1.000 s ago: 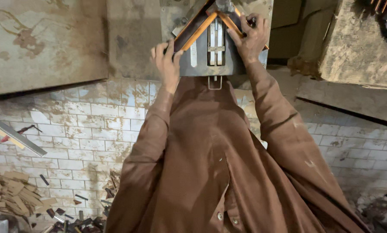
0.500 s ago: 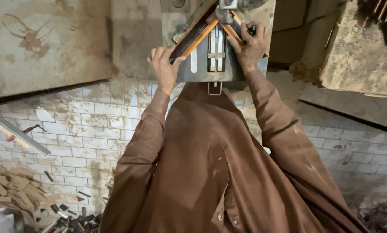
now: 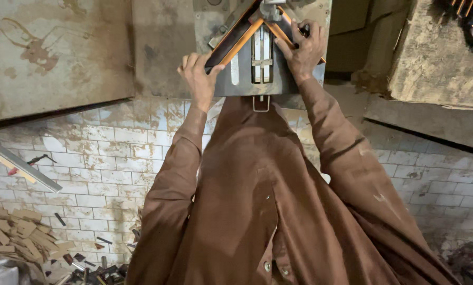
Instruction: The person joins mitered picture frame corners using a V-nail machine. They pick up frame corner pieces from a stack on the workbench, position the joint in the machine, press down to drive a V-nail into the joint, then place the assembled frame on the bench and continue with the next frame.
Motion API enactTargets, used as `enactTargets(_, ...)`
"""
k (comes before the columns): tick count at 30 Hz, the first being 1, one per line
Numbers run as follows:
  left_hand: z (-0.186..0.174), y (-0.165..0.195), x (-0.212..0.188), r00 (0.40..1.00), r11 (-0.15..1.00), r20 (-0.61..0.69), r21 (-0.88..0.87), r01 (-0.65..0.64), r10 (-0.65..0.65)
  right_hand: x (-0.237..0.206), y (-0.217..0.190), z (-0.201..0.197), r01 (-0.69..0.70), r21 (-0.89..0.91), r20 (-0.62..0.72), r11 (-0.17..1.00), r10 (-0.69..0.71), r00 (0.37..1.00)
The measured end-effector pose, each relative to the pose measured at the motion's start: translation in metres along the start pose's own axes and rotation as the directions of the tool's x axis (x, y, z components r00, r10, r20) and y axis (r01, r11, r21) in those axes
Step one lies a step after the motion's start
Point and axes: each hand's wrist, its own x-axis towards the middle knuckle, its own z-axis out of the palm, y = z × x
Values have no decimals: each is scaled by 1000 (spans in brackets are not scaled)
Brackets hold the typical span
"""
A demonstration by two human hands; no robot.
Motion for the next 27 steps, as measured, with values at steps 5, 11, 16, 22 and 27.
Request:
enactTargets(5,-2,1,1,999,999,-12,4,-40,40,3,-3,-1,-10,1,-12,1000,10,1000)
enactTargets(11,-3,3,2,999,999,-13,2,-33,33,3,-7,-4,-30,35,0,999,30,1000)
enactTargets(16,-1,0,0,999,999,-30,-28,-42,41,8,-9,-8,-49,71,25,996,47,999)
enactTargets(22,-6,-3,-2,993,991,25,70,-113,111,7,-13,-16,-52,13,102,999,50,994)
enactTargets(27,-20,6,-25,989,996,124,32,-80,76,-29,-18,-36,-75,-144,107,987,91,990)
